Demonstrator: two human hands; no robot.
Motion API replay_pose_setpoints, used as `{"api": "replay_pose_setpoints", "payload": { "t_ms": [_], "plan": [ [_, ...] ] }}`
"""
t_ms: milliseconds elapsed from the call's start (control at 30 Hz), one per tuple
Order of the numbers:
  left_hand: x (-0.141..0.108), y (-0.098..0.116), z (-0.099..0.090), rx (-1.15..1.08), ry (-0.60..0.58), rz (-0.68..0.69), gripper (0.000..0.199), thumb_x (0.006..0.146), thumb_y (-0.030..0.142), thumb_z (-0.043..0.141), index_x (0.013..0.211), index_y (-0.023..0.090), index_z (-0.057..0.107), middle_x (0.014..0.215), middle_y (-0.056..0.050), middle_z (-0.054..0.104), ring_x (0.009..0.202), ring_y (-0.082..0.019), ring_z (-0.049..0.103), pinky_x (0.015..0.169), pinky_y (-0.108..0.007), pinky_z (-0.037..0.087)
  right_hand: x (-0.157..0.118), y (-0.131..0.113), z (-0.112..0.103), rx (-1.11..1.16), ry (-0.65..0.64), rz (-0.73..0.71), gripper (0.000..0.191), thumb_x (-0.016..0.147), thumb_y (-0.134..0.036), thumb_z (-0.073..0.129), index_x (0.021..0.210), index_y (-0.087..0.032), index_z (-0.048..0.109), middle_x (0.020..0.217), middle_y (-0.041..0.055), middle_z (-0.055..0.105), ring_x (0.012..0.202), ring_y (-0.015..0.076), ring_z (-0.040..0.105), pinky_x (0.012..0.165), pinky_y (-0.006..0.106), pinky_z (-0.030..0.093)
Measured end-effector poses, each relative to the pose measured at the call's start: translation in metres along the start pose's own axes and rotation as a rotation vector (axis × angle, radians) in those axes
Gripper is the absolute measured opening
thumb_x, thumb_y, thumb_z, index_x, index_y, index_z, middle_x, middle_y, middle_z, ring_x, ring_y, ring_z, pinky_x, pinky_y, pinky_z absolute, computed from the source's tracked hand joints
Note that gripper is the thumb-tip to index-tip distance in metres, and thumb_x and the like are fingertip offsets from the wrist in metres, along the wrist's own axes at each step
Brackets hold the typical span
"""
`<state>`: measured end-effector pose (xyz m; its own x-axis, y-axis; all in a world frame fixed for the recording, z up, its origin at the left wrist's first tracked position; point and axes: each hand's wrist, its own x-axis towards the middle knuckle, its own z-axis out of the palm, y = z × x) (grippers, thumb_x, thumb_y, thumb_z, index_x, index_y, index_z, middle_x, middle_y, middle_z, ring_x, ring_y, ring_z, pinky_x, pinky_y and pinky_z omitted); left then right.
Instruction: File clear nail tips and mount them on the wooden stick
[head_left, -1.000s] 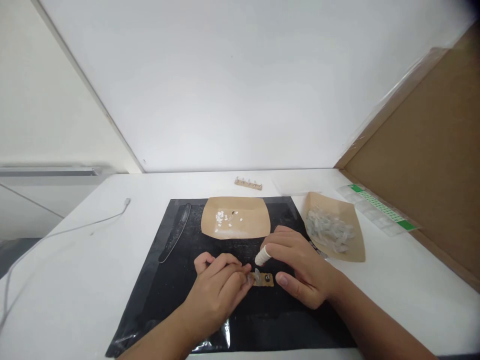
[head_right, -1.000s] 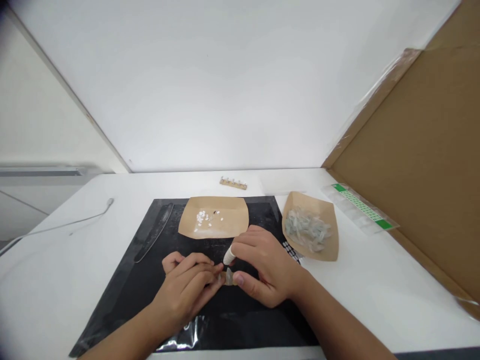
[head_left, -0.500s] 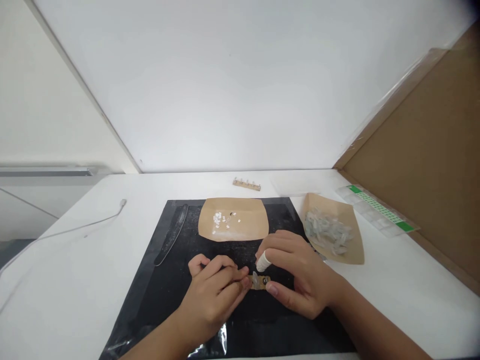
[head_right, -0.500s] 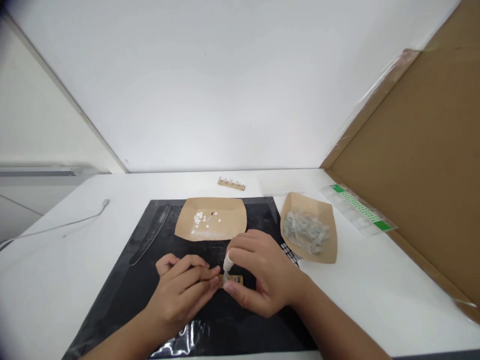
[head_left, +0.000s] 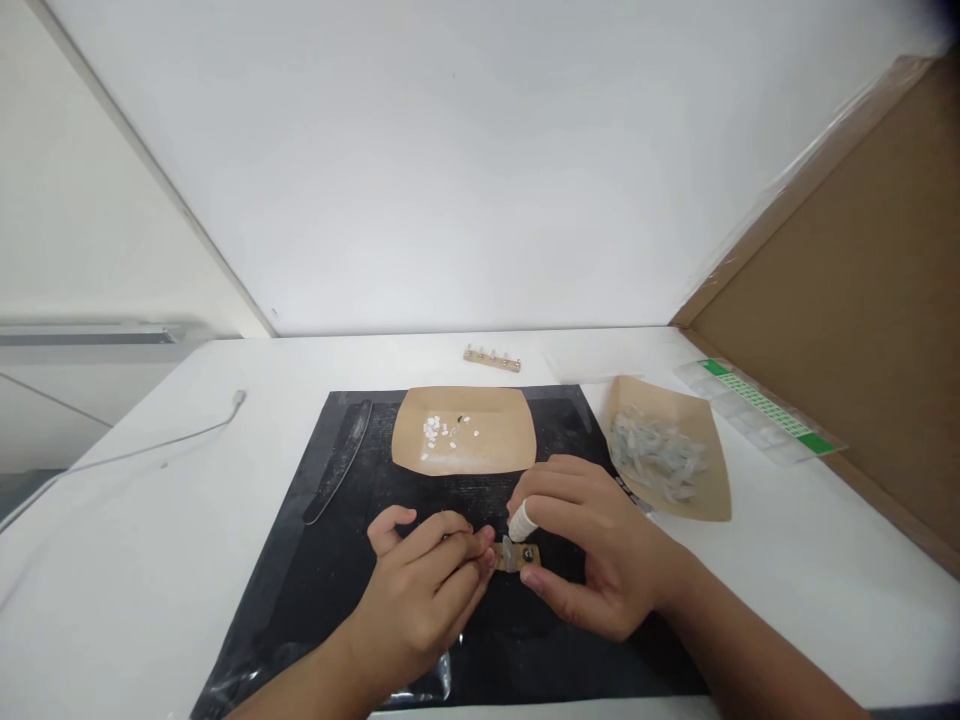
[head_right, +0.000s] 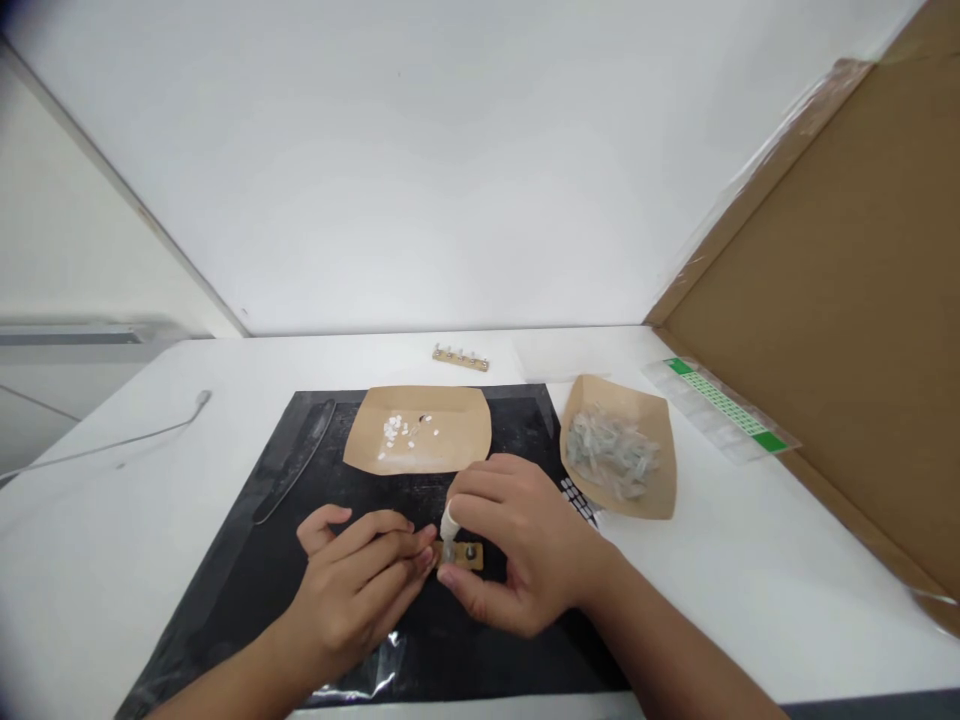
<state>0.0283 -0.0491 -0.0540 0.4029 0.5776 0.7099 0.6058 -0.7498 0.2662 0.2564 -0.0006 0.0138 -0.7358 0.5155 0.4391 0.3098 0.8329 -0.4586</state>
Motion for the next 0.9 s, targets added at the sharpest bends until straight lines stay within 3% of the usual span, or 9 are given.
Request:
{"api": "replay_pose_setpoints", "payload": {
  "t_ms": [200, 400, 567, 767, 900],
  "plan": [
    [0.001, 0.001, -0.002, 0.025, 0.0, 0.02, 0.01, 0.093, 0.01, 0.074, 0.092, 0.02, 0.071, 0.088, 0.007, 0.079, 0.091, -0.013, 0.071, 0.108, -0.044, 0.018, 0.001, 0.003, -0.001, -0.023, 0.001, 0.013, 0.017, 0.094, -0.038, 0.056, 0.09, -0.022, 0.056, 0.086, 0.0069, 0.066, 0.075, 0.0216, 0.059, 0.069, 0.036, 0.044],
    [0.001, -0.004, 0.0, -0.03, -0.019, -0.019, 0.011, 0.091, 0.014, 0.078, 0.086, 0.022, 0.071, 0.092, 0.006, 0.081, 0.086, -0.016, 0.066, 0.094, -0.044, 0.025, 0.001, 0.005, -0.006, -0.053, 0.016, 0.041, 0.016, 0.094, -0.038, 0.057, 0.093, -0.022, 0.058, 0.085, 0.0072, 0.065, 0.076, 0.0222, 0.06, 0.07, 0.036, 0.046],
    [0.002, -0.004, -0.003, -0.076, -0.061, -0.062, 0.008, 0.093, 0.018, 0.076, 0.092, 0.024, 0.07, 0.099, 0.004, 0.081, 0.091, -0.019, 0.065, 0.086, -0.043, 0.026, -0.001, 0.006, -0.008, -0.089, 0.022, 0.059, 0.015, 0.094, -0.037, 0.058, 0.093, -0.022, 0.056, 0.086, 0.0066, 0.065, 0.076, 0.0219, 0.061, 0.073, 0.036, 0.048],
    [0.009, -0.006, -0.007, -0.192, -0.2, -0.243, 0.016, 0.093, 0.024, 0.076, 0.103, 0.024, 0.063, 0.094, 0.004, 0.078, 0.086, -0.017, 0.067, 0.081, -0.04, 0.026, -0.002, 0.007, -0.009, -0.094, 0.019, 0.065, 0.013, 0.093, -0.035, 0.057, 0.094, -0.022, 0.057, 0.086, 0.0066, 0.065, 0.078, 0.0222, 0.062, 0.073, 0.035, 0.048],
    [0.009, -0.009, -0.007, -0.237, -0.273, -0.255, 0.02, 0.092, 0.025, 0.076, 0.099, 0.023, 0.057, 0.1, 0.003, 0.078, 0.089, -0.019, 0.067, 0.079, -0.039, 0.025, -0.001, 0.007, -0.009, -0.092, -0.006, 0.075, 0.014, 0.093, -0.036, 0.056, 0.094, -0.022, 0.057, 0.085, 0.0063, 0.065, 0.077, 0.022, 0.062, 0.073, 0.036, 0.048]
  ]
}}
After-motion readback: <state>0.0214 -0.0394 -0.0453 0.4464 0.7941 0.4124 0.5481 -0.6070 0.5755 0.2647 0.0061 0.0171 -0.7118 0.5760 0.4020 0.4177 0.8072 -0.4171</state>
